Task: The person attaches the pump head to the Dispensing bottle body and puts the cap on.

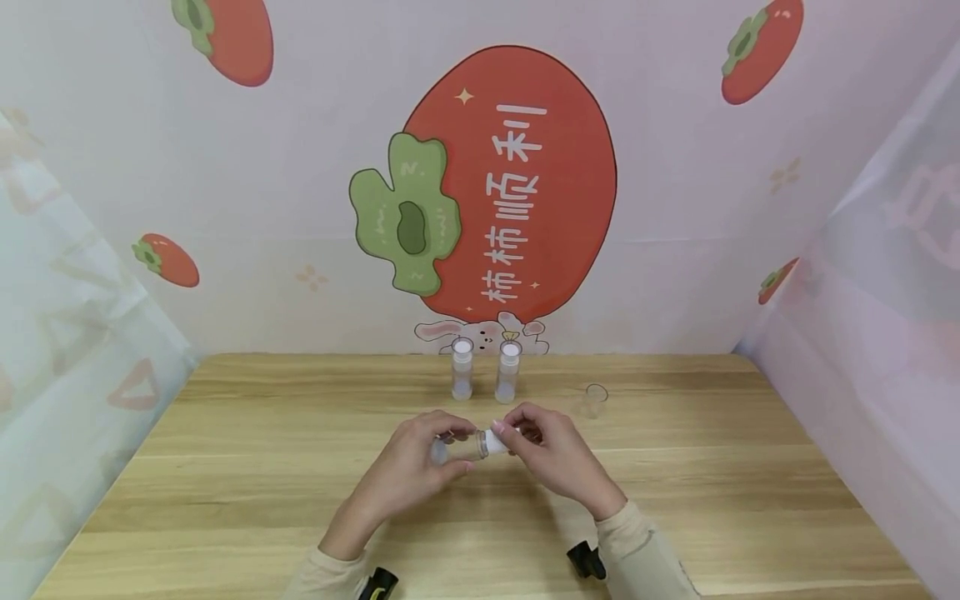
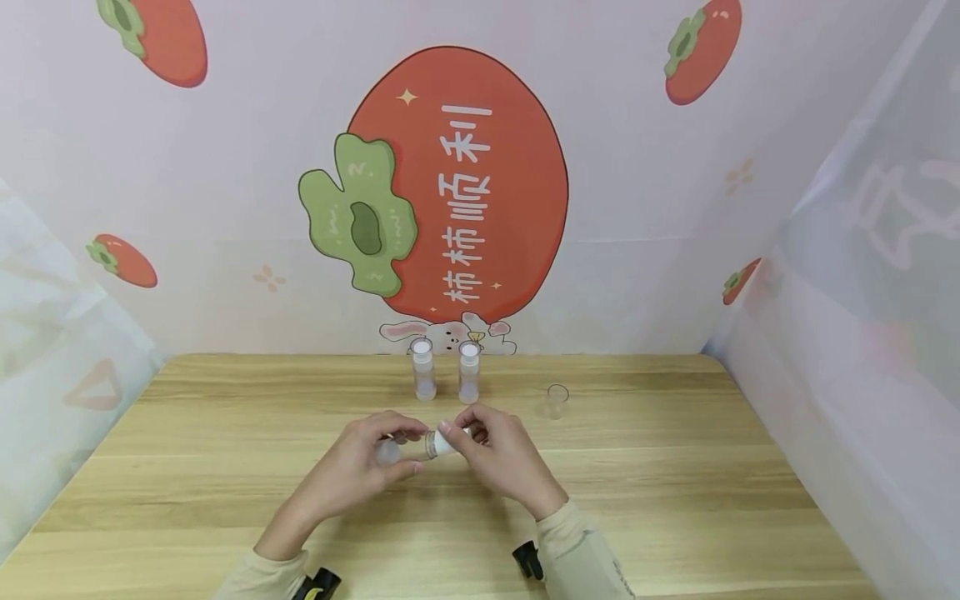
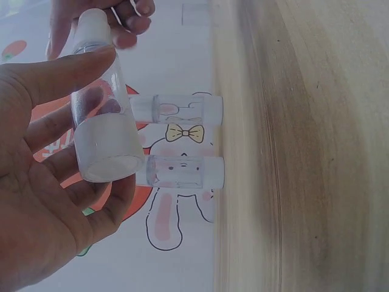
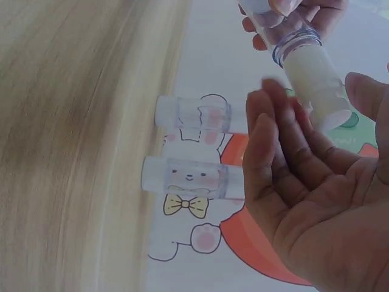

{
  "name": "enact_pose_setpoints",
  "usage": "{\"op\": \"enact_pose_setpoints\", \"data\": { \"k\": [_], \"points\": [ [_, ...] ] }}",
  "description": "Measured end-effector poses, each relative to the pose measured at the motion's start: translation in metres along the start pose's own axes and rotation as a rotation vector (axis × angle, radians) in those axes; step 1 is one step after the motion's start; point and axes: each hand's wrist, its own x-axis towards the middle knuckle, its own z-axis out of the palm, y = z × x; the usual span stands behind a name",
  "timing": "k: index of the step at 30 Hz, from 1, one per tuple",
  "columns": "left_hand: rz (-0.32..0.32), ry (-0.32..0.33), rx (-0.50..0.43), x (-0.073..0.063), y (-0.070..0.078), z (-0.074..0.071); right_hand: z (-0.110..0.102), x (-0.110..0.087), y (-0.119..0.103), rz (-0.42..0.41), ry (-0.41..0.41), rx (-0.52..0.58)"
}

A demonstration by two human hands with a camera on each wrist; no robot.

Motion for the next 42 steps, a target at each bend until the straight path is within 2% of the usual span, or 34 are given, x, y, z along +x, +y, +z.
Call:
{"op": "enact_pose_setpoints", "data": {
  "k": [4,8,11,16,26,28,35,42],
  "points": [
    [-0.023,0.016,0.006,0.000,-0.001,0.000,-0.005,-0.001,0.001,-0.066,0.005,-0.010],
    [-0.037,0.041,-0.002,0.001,-0.003,0.001,-0.009,-0.001,0.002,-0.164,-0.016,0.022],
    [-0.047,0.055,-0.007,0.001,-0.004,0.001,-0.008,-0.001,0.004,-0.205,-0.025,0.038],
    [-0.063,0.069,-0.020,0.001,-0.004,0.002,-0.005,0.000,0.004,-0.184,-0.015,0.024],
    [-0.060,0.084,0.020,0.000,-0.005,0.002,0.004,0.003,0.007,-0.046,-0.002,0.003],
    [-0.057,0.089,0.031,0.000,-0.005,0.001,0.002,0.003,0.008,-0.051,-0.001,0.013],
    [-0.029,0.106,0.025,0.007,-0.005,-0.005,-0.009,0.010,0.005,-0.147,-0.048,0.115],
    [-0.026,0.114,0.006,0.013,-0.007,-0.004,-0.011,0.016,0.004,-0.146,-0.033,0.143]
  ]
}}
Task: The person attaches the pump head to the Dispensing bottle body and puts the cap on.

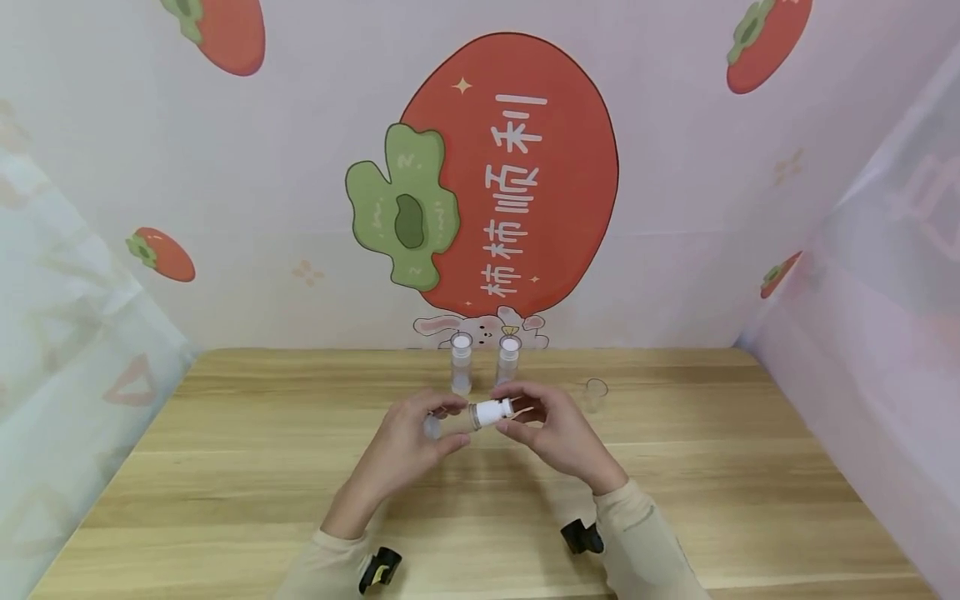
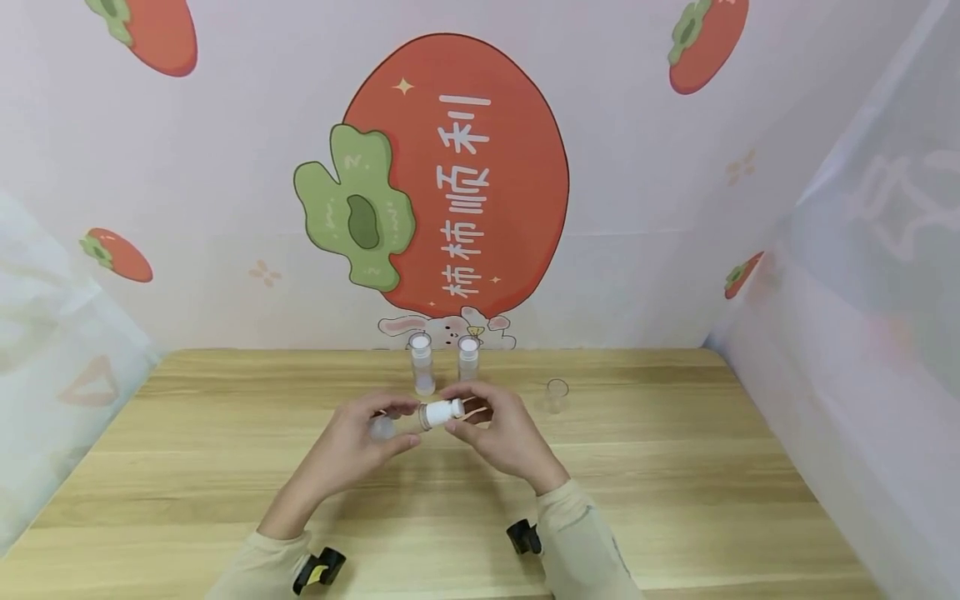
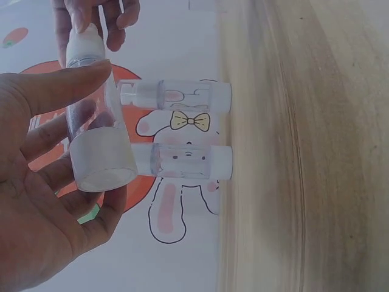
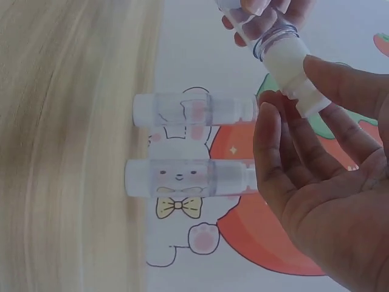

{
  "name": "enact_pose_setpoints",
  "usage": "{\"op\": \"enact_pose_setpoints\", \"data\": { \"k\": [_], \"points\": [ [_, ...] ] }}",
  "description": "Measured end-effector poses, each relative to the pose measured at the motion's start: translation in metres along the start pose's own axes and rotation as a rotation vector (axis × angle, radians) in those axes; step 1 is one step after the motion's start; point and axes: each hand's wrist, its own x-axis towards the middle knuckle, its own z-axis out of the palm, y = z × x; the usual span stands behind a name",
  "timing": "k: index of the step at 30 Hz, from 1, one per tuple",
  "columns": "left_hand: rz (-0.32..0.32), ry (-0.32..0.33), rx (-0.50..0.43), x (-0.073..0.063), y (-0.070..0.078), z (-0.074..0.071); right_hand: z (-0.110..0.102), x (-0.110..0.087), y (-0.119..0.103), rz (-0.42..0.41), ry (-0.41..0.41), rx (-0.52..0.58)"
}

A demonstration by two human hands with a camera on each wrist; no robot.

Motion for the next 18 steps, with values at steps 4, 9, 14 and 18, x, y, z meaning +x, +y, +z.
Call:
{"op": "enact_pose_setpoints", "data": {
  "k": [4,9,14,18],
  "points": [
    [-0.004,0.008,0.006,0.0009,-0.0007,0.0010,0.0020,0.0013,0.0011,0.022,0.016,-0.038],
    [-0.003,0.018,0.015,0.0001,-0.0004,0.0013,0.0055,0.0035,0.0016,0.076,0.017,-0.075],
    [0.000,0.010,0.027,-0.0012,-0.0002,0.0027,0.0055,0.0028,0.0005,0.130,0.001,-0.087],
    [-0.006,0.005,0.025,-0.0015,-0.0002,0.0031,0.0029,0.0001,0.0007,0.142,0.003,-0.107]
  ]
}}
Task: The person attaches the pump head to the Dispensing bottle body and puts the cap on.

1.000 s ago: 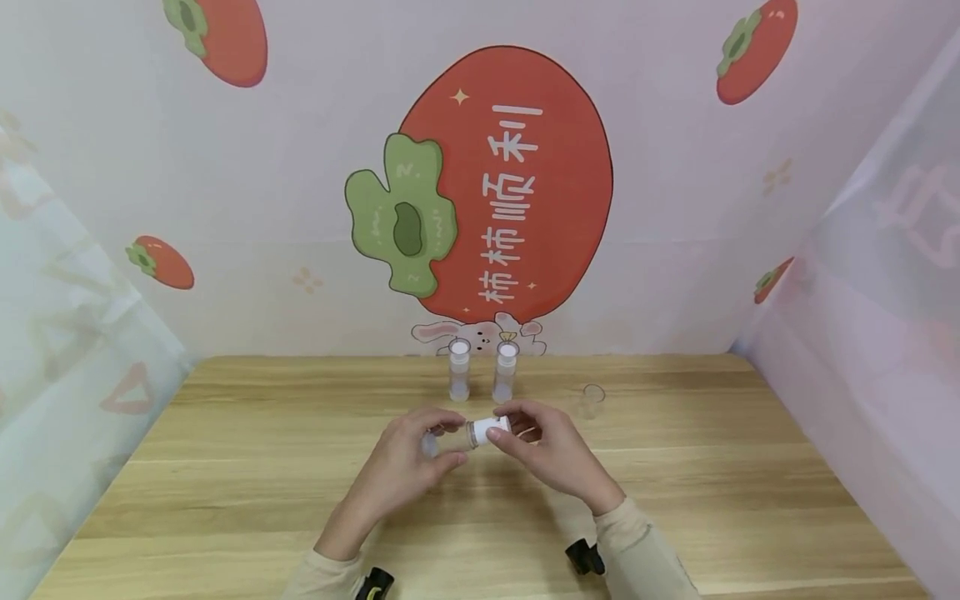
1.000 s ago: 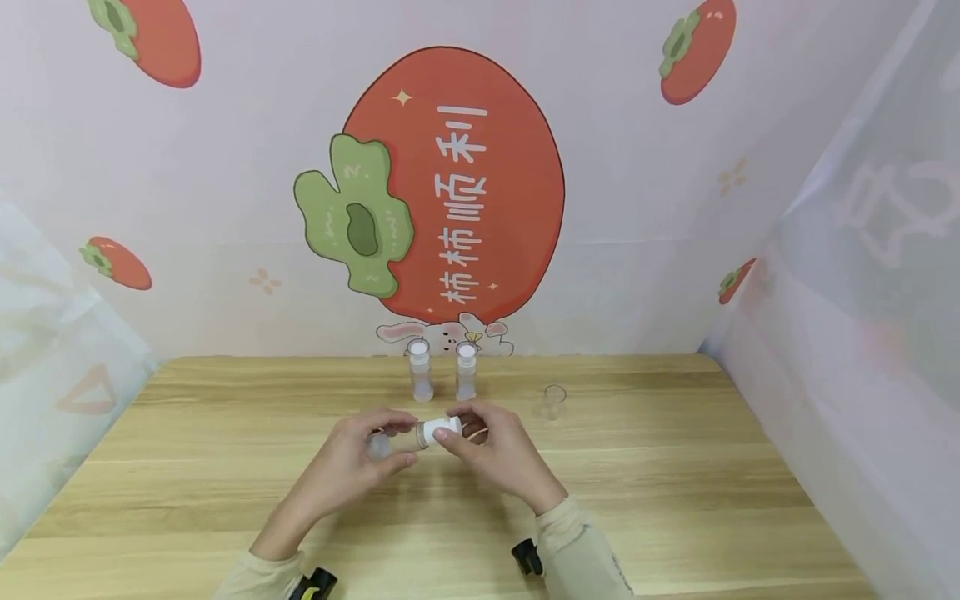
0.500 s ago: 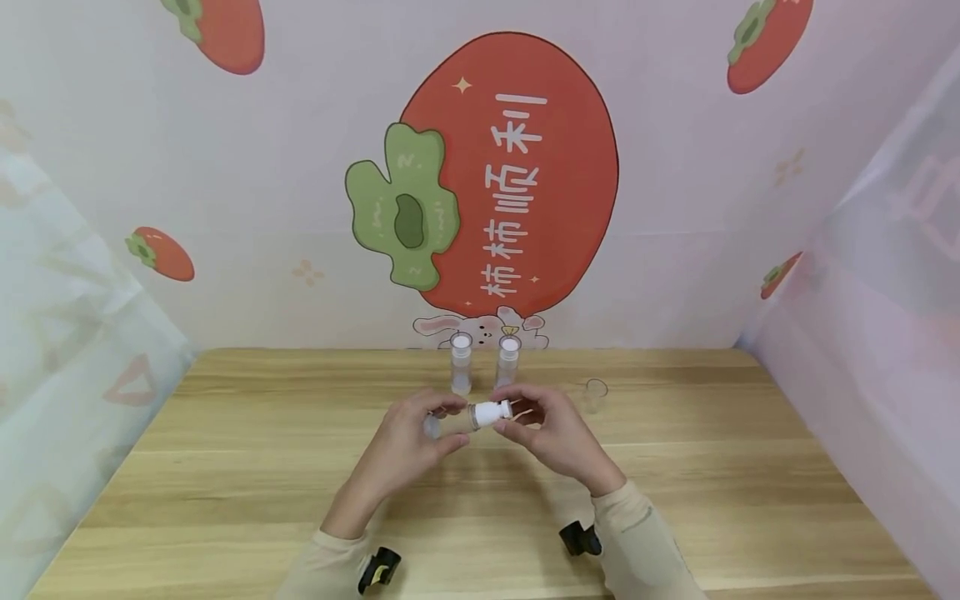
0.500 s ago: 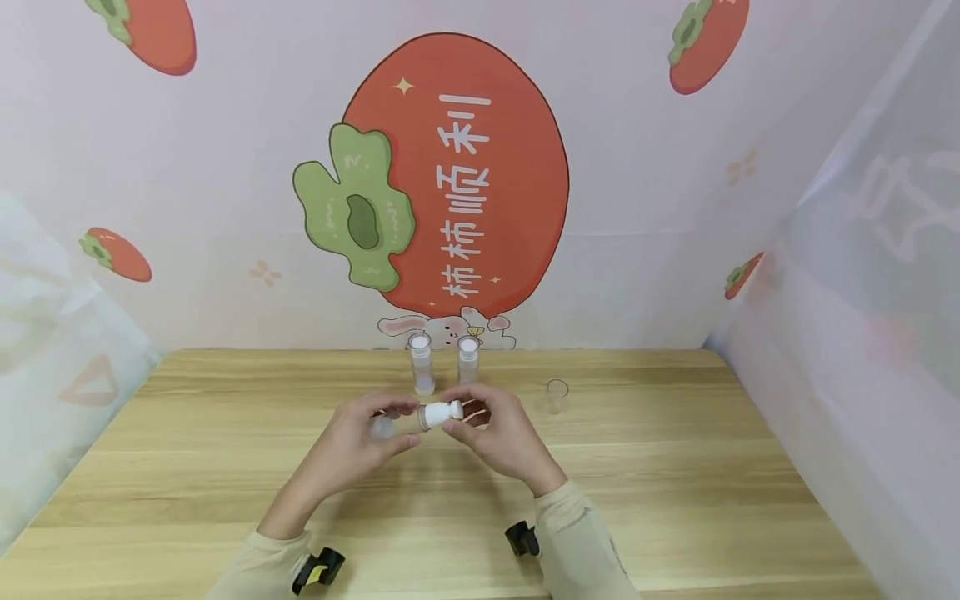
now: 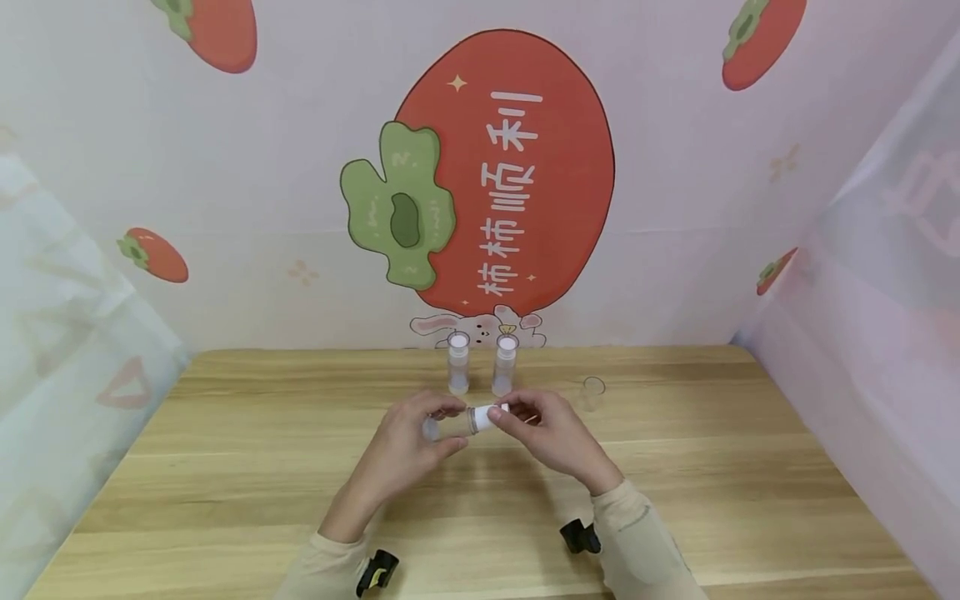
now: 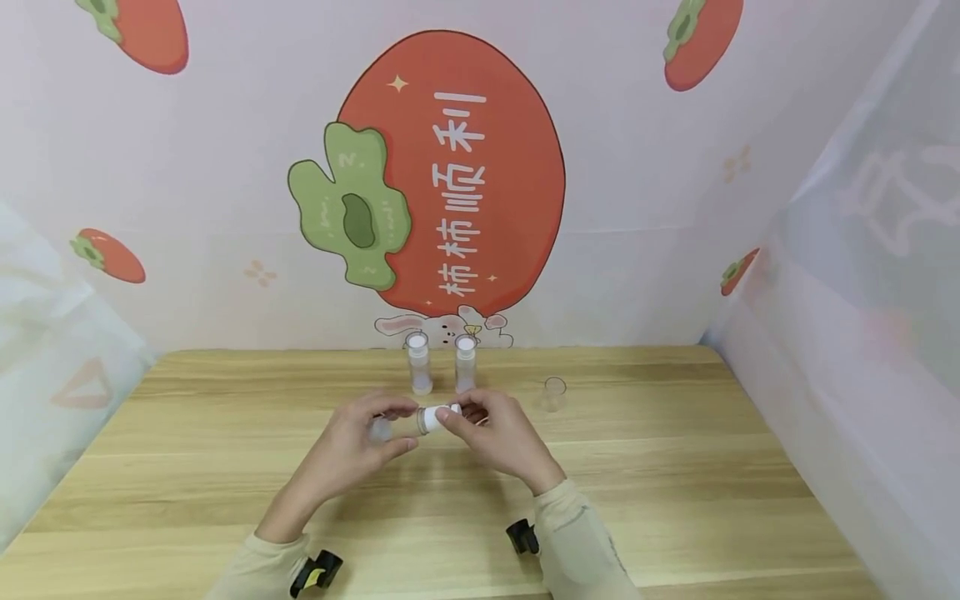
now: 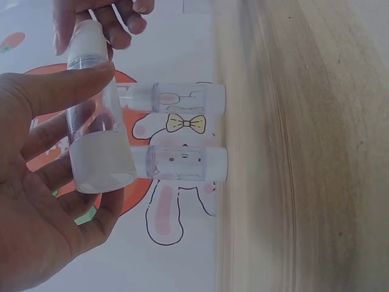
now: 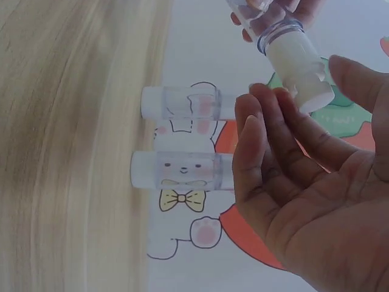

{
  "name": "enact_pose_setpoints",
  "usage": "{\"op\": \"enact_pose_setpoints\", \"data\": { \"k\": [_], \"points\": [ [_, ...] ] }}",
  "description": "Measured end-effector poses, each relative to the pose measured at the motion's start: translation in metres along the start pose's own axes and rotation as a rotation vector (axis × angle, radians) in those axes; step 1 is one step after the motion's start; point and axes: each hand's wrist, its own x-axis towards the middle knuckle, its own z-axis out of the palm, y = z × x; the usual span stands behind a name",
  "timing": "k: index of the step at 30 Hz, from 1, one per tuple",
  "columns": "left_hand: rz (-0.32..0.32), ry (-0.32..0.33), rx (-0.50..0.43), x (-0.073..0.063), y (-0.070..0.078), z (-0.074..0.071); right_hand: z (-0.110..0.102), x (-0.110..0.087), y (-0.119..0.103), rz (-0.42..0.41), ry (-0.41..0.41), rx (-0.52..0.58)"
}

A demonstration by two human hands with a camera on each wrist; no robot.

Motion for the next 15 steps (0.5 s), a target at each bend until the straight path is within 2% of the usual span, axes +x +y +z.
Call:
{"op": "enact_pose_setpoints", "data": {
  "k": [9,15],
  "points": [
    [0.013,-0.009,-0.013,-0.0015,-0.0012,-0.0022,-0.0012,-0.0018,-0.0003,-0.129,-0.012,0.032],
    [0.015,-0.024,-0.001,-0.0026,-0.0003,-0.0029,0.0022,-0.0014,-0.0028,-0.089,-0.003,-0.012]
  ]
}}
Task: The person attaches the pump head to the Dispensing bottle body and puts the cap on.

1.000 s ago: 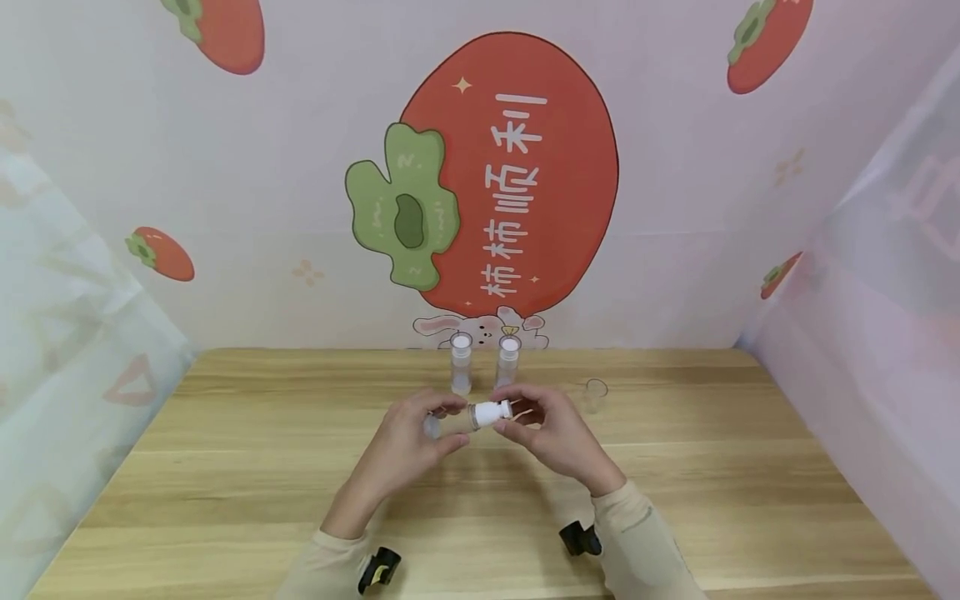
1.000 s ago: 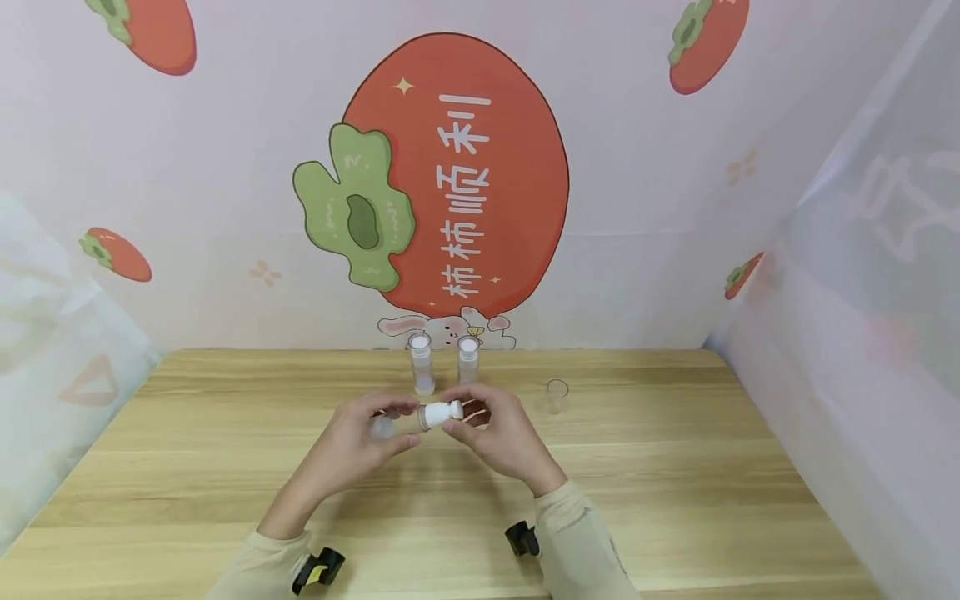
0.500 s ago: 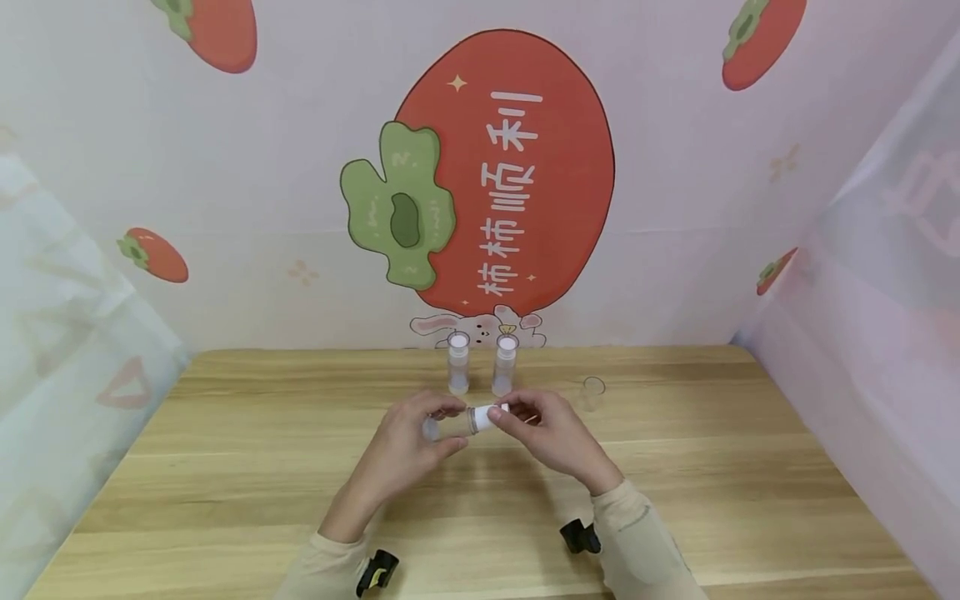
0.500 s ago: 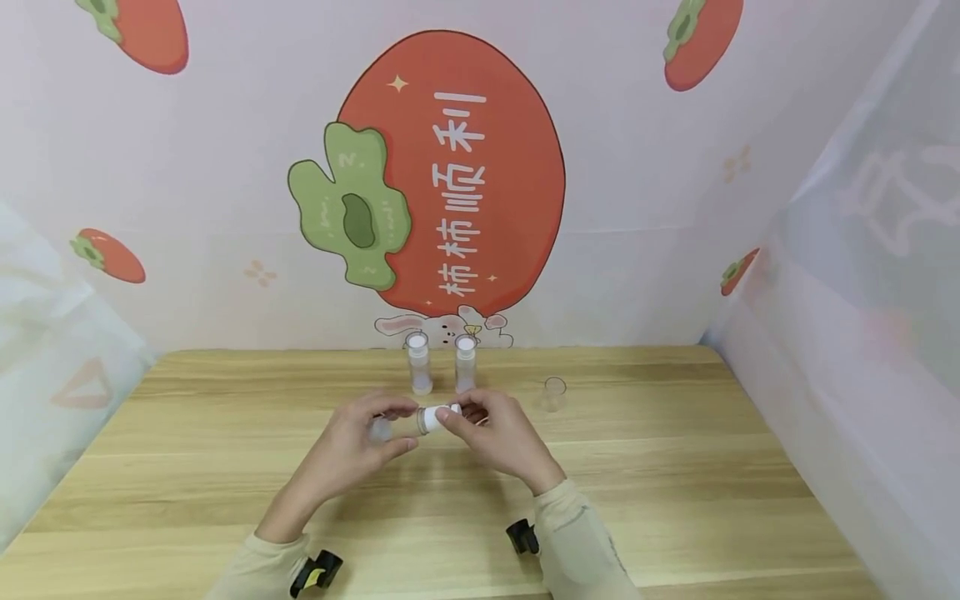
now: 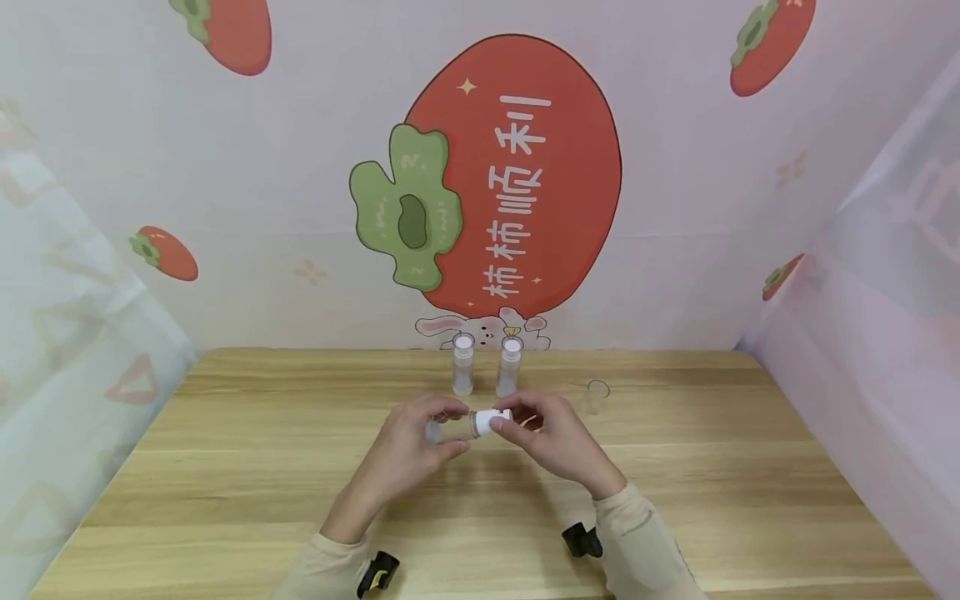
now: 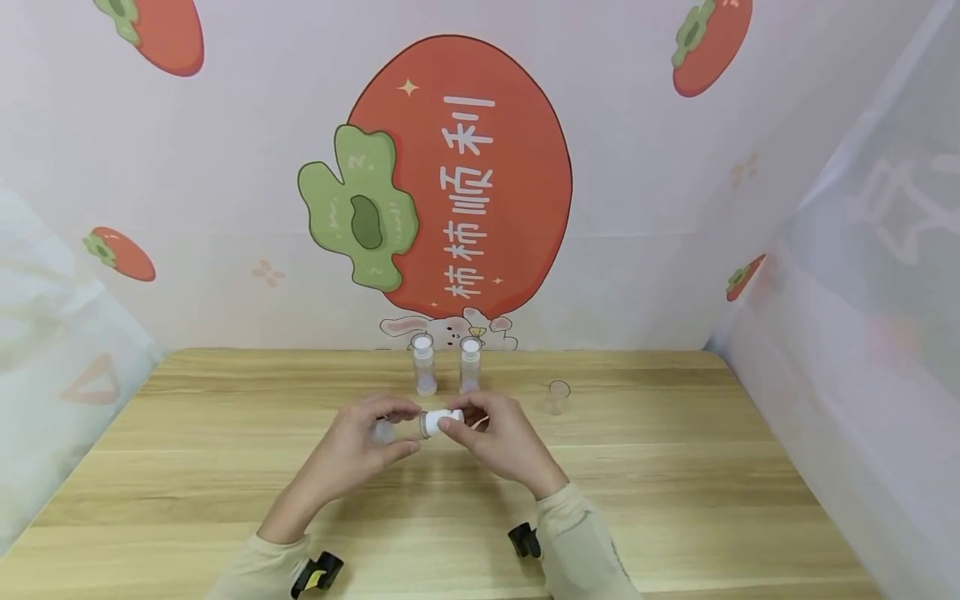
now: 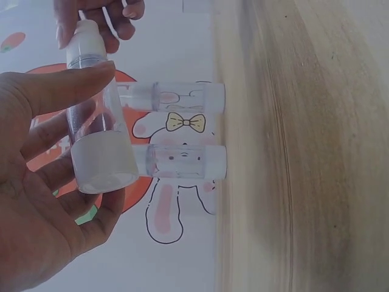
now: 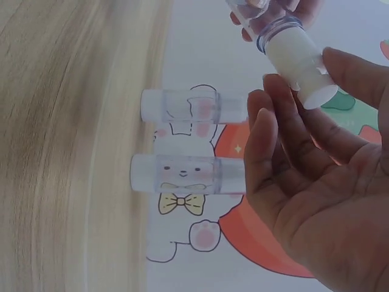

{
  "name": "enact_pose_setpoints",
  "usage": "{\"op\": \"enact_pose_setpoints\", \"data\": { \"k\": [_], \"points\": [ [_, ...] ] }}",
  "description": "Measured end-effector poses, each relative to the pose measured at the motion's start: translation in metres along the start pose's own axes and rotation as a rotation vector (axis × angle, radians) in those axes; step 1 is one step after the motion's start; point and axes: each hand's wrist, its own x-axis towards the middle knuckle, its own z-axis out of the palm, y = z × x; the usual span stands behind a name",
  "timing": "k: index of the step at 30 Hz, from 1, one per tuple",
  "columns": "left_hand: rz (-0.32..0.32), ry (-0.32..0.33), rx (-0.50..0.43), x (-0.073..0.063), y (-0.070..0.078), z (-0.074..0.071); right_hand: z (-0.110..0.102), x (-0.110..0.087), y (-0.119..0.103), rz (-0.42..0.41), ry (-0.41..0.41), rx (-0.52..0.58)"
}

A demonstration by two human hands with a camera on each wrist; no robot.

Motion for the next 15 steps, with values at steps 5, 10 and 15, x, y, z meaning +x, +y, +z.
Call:
{"op": "enact_pose_setpoints", "data": {
  "k": [5,10,15],
  "points": [
    [-0.010,0.000,-0.003,-0.0002,0.0012,-0.0005,0.0016,0.0005,-0.0012,0.056,-0.013,-0.017],
    [-0.005,0.007,-0.003,-0.0003,0.0014,-0.0007,0.0015,0.0006,-0.0009,0.057,0.001,-0.017],
    [-0.007,0.010,0.004,-0.0006,0.0007,-0.0010,0.0009,-0.0004,0.0007,-0.030,0.001,0.010]
  ]
}}
